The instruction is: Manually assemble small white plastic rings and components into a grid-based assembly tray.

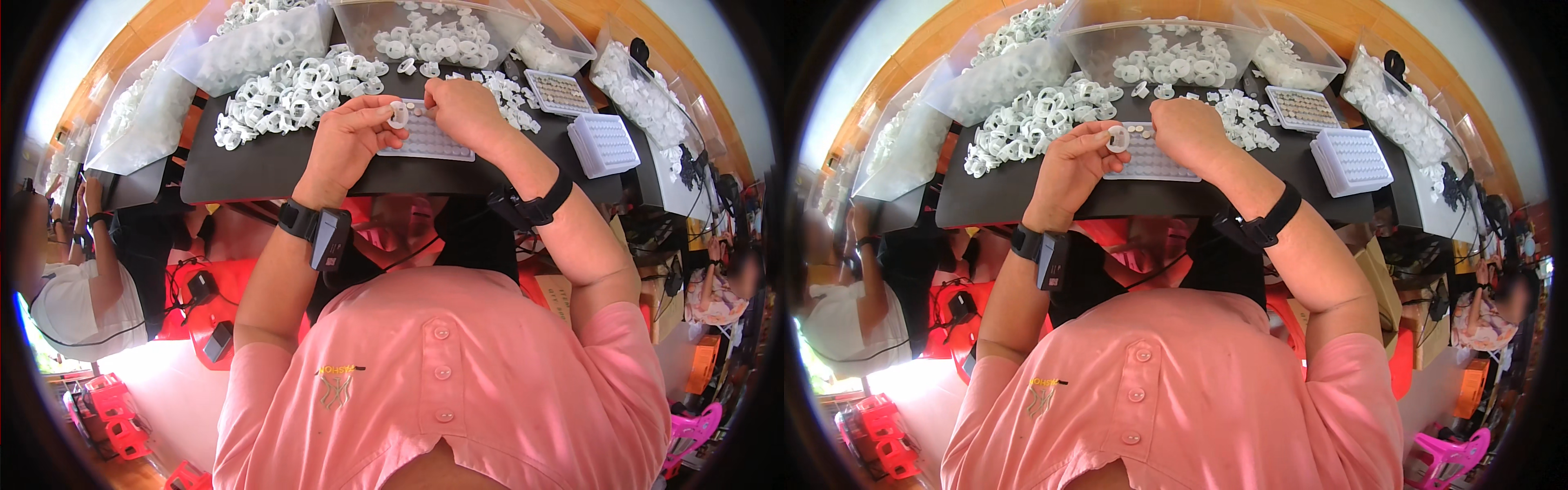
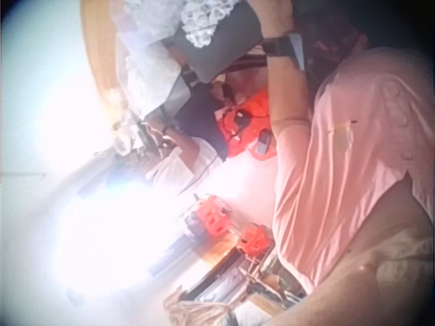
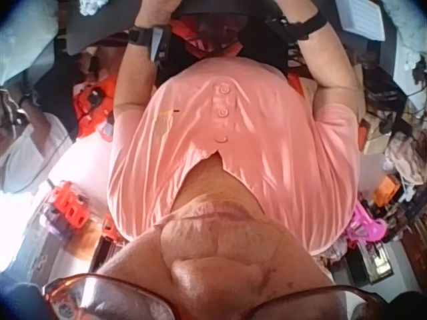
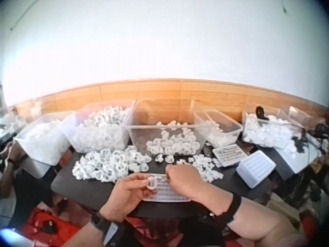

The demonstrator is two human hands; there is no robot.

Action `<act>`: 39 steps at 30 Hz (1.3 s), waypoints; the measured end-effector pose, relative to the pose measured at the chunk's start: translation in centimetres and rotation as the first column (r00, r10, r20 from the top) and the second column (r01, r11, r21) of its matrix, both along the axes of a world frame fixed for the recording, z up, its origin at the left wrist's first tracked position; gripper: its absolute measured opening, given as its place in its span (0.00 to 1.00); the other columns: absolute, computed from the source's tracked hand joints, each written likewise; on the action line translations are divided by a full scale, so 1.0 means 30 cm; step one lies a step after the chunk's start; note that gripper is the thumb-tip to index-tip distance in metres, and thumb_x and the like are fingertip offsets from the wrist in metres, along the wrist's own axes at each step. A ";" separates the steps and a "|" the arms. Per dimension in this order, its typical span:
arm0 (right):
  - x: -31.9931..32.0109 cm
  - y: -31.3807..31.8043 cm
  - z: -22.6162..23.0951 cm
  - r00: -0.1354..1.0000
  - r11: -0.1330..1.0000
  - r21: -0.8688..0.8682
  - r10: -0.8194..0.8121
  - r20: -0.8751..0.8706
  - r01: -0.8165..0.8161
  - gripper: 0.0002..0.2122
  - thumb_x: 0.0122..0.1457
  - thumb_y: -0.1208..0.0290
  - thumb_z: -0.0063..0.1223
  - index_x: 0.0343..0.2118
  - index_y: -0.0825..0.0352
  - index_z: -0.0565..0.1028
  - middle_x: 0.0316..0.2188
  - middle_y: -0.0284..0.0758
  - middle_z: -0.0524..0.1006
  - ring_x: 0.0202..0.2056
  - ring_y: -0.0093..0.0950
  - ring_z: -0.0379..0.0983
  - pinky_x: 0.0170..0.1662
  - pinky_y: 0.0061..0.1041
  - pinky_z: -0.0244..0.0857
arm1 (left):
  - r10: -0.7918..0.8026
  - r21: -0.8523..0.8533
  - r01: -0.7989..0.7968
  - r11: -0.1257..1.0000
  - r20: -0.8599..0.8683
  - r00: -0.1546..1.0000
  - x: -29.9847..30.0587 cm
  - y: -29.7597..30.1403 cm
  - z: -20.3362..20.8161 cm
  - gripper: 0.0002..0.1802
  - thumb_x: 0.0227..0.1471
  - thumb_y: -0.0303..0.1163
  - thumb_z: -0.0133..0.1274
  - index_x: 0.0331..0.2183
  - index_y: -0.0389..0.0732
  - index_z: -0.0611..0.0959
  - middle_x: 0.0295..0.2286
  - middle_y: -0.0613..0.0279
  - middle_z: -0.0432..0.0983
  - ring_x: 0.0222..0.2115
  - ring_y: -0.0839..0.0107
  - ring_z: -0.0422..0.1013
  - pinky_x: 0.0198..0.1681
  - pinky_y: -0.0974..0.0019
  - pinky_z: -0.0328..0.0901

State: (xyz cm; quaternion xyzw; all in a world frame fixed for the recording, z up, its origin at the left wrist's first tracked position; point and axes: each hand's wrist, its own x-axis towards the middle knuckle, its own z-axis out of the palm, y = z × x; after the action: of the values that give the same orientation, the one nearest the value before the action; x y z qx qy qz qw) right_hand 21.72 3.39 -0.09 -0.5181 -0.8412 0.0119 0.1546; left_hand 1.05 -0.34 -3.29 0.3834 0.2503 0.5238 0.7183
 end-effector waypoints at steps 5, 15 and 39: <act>0.002 -0.020 0.002 1.000 1.000 0.021 -0.013 0.018 0.013 0.06 0.52 0.74 0.49 0.31 0.67 0.78 0.28 0.44 0.80 0.34 0.43 0.79 0.36 0.43 0.71 | -0.046 0.027 0.047 0.999 -0.035 0.998 -0.004 0.003 0.003 0.17 0.59 0.29 0.52 0.46 0.27 0.77 0.37 0.53 0.77 0.33 0.61 0.76 0.38 0.64 0.69; 0.005 -0.170 0.053 0.684 0.943 -0.206 0.029 -0.728 -0.259 0.07 0.57 0.70 0.55 0.32 0.70 0.76 0.22 0.39 0.77 0.23 0.31 0.75 0.28 0.30 0.67 | 0.083 0.015 -0.085 0.996 0.078 0.993 0.029 -0.053 0.031 0.17 0.58 0.28 0.52 0.46 0.27 0.76 0.36 0.51 0.77 0.35 0.60 0.76 0.38 0.62 0.70; -0.116 -0.366 -0.007 0.637 0.955 -0.019 0.183 -0.749 -0.296 0.07 0.54 0.78 0.59 0.35 0.66 0.74 0.27 0.37 0.76 0.29 0.32 0.74 0.32 0.29 0.67 | 0.123 -0.199 -0.073 0.977 0.253 0.960 0.108 -0.102 0.035 0.16 0.59 0.31 0.53 0.47 0.33 0.76 0.36 0.56 0.76 0.38 0.64 0.73 0.45 0.62 0.68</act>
State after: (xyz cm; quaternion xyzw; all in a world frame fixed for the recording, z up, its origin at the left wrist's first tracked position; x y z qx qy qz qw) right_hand 18.23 -7.60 -0.30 -0.3618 -0.7642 0.2999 0.4419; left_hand 4.28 -3.39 -2.23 0.2278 0.2194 0.5793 0.7512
